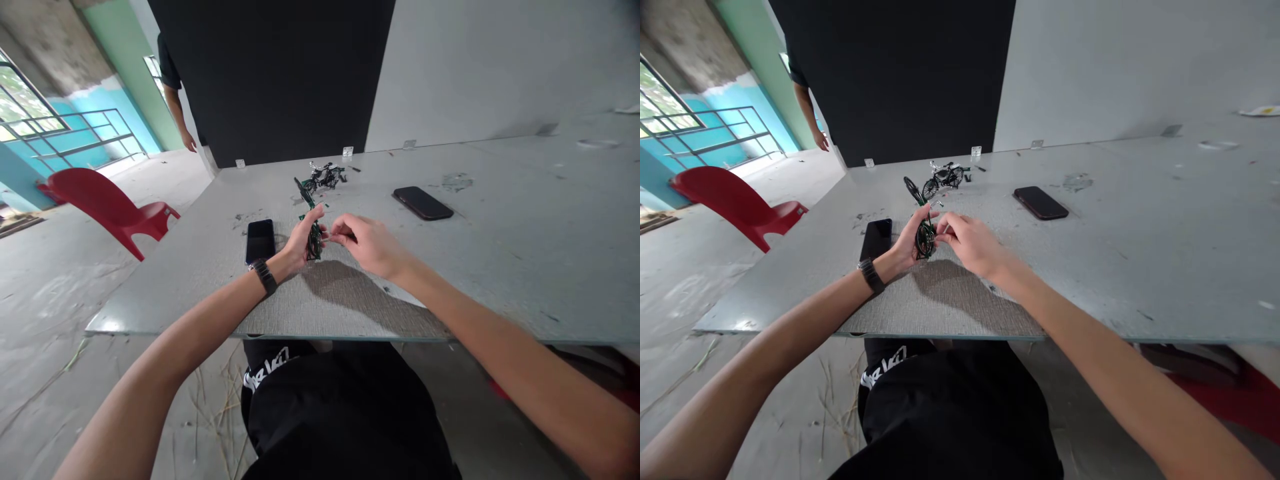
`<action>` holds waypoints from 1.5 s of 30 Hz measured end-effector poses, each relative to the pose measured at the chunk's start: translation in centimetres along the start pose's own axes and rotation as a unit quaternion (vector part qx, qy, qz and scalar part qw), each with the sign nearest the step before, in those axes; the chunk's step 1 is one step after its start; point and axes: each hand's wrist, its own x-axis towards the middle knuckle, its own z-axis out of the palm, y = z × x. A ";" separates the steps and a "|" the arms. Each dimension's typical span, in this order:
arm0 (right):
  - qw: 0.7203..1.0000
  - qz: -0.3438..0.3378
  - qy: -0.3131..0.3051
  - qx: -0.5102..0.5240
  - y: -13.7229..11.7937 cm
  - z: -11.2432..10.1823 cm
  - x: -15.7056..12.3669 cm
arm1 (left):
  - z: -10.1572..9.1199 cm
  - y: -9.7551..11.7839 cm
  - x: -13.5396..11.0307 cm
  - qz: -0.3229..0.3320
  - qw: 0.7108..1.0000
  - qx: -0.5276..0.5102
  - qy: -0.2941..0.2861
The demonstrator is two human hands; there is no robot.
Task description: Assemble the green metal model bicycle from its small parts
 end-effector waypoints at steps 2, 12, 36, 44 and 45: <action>1.000 0.021 -0.011 0.013 0.1 0.1 0.0 | 0.0 0.0 0.0 0.024 1.000 0.006 -0.002; 0.904 -0.169 -0.179 -0.351 -1.1 -1.6 0.5 | 0.0 -0.1 0.3 -0.006 1.000 -0.013 -0.010; 0.883 0.295 -0.280 0.234 -1.5 -0.6 3.5 | 0.3 0.2 -0.3 0.110 0.992 0.039 0.041; 0.976 0.012 -0.204 -0.067 -2.4 -1.6 1.9 | 0.1 1.0 -0.5 0.061 0.998 0.027 0.001; 0.972 -0.025 -0.208 -0.106 -2.5 -1.7 1.4 | 0.1 1.1 -0.5 0.046 0.999 0.010 0.002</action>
